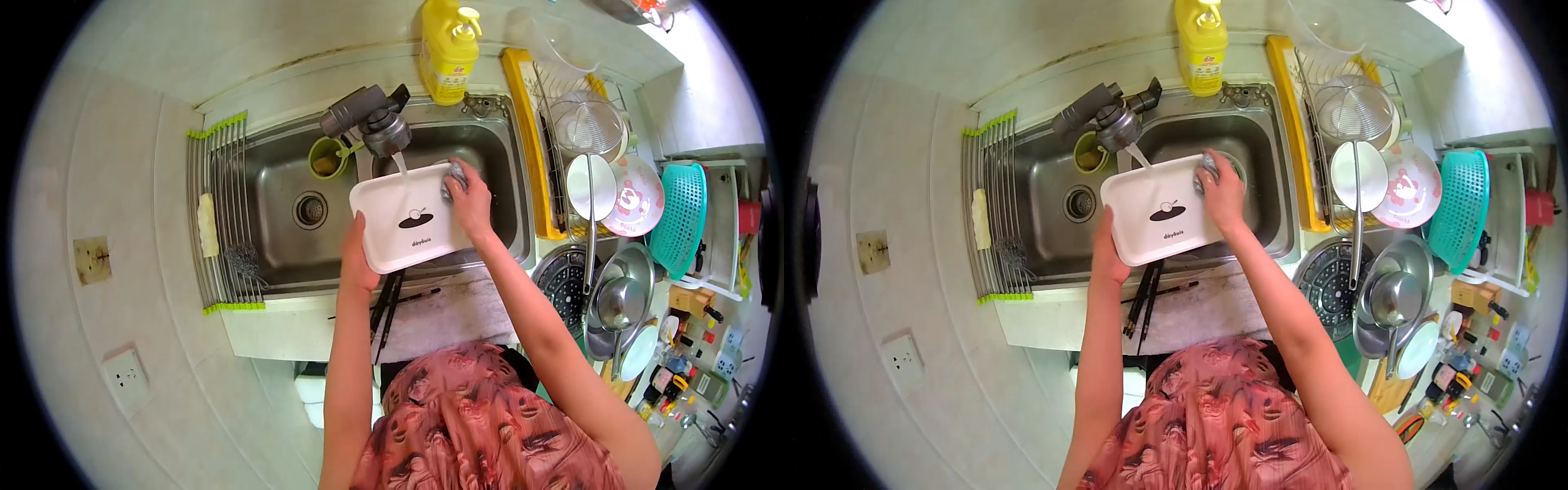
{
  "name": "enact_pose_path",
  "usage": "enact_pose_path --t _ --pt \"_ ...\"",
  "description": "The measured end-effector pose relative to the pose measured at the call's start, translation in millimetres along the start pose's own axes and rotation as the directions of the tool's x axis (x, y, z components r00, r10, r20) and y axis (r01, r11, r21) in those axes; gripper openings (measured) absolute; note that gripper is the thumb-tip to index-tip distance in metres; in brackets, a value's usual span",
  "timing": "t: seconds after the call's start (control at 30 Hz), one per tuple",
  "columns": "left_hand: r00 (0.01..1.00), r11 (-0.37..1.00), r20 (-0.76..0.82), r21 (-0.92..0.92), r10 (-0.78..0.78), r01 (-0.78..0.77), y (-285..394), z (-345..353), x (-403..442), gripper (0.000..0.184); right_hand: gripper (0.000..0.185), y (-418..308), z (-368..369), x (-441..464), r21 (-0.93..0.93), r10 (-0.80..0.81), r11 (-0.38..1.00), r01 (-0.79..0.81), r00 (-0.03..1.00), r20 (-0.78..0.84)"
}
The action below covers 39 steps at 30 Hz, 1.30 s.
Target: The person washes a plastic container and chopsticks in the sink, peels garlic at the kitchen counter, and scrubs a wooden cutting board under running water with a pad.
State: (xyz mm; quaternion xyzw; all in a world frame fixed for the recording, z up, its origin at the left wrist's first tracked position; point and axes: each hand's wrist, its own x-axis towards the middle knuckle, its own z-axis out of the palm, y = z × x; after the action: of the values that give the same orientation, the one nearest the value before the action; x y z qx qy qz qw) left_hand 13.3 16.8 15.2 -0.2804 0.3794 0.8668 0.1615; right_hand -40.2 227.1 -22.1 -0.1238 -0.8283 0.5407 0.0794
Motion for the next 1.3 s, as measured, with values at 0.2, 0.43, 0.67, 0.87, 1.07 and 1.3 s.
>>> enact_pose_path --t 0.2,0.43,0.67,0.87,1.07,1.3 --pt "0.989 0.978 0.146 -0.208 0.020 0.011 -55 -7 26 0.076 0.049 -53 -20 1 -0.619 -0.362 0.645 0.447 0.893 0.268" --pt "0.984 0.985 0.171 -0.175 0.044 -0.014 -50 10 34 0.083 0.045 -40 -13 12 -0.530 -0.515 0.510 0.678 0.734 0.444" --pt "0.997 0.973 0.078 -0.228 -0.006 0.023 -57 -4 52 0.083 0.029 -40 53 -13 -0.170 -0.564 0.733 0.659 0.728 0.390" --pt "0.997 0.981 0.003 -0.178 0.076 -0.074 -35 -12 52 0.079 0.021 -36 37 -55 -0.002 -0.461 0.857 0.516 0.767 0.446" --pt "0.978 0.965 -0.070 -0.158 0.198 -0.207 -18 -8 28 0.065 0.027 -11 -4 2 -0.212 -0.530 0.770 0.602 0.788 0.313" --pt "0.980 0.988 -0.131 0.062 0.150 -0.143 -10 0 11 0.064 0.033 -42 44 -24 0.006 -0.535 0.828 0.561 0.786 0.310"
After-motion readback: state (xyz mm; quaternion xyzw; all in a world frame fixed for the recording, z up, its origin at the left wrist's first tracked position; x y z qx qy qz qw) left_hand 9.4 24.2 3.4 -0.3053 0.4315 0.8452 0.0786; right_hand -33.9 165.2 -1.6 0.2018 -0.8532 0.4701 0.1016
